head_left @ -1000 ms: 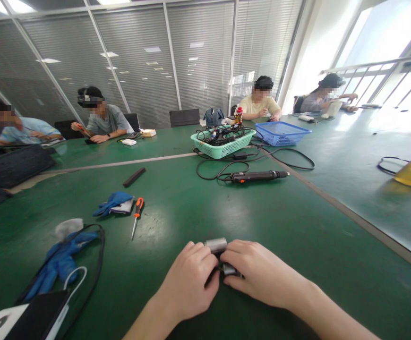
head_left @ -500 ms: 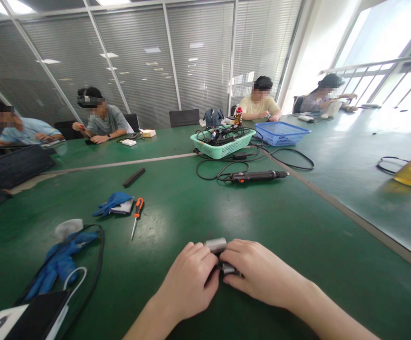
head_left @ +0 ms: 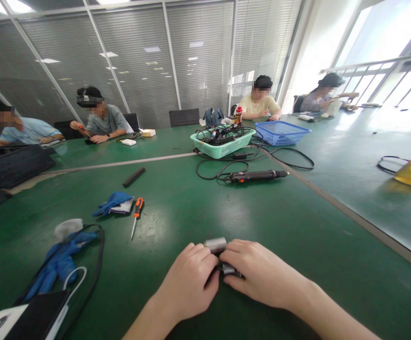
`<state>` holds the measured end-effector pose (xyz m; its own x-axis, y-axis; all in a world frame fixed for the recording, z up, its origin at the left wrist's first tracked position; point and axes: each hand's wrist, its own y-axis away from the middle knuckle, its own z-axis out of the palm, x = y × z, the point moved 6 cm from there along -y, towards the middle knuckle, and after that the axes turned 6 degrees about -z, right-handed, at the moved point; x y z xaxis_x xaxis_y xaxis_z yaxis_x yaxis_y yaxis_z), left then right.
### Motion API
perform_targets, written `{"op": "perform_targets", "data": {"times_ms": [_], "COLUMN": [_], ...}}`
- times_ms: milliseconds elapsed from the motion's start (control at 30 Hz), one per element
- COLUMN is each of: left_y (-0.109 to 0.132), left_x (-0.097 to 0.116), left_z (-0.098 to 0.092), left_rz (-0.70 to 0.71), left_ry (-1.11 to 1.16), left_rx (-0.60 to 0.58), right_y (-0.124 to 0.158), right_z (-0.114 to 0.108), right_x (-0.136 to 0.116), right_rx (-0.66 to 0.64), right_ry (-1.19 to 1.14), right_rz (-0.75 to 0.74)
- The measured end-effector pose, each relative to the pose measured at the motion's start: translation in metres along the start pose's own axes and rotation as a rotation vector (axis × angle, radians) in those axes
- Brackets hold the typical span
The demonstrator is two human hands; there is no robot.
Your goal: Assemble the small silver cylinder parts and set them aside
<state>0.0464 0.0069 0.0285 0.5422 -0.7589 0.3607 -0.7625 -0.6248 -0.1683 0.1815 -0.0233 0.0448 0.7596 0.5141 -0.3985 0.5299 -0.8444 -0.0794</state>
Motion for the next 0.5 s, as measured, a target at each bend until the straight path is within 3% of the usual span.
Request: {"op": "perform_targets", "data": {"times_ms": [500], "left_y": [0.0007], "left_x": [0.0010], "left_z": [0.0008], "left_rz": [0.024], "left_ry": [0.015], "left_rx": [-0.020], "right_y": [0.0014], "right_z": [-0.0009], "right_x": [-0.0010], "right_rx": [0.015], "right_ry": [-0.058], "right_rz": [0.027]}}
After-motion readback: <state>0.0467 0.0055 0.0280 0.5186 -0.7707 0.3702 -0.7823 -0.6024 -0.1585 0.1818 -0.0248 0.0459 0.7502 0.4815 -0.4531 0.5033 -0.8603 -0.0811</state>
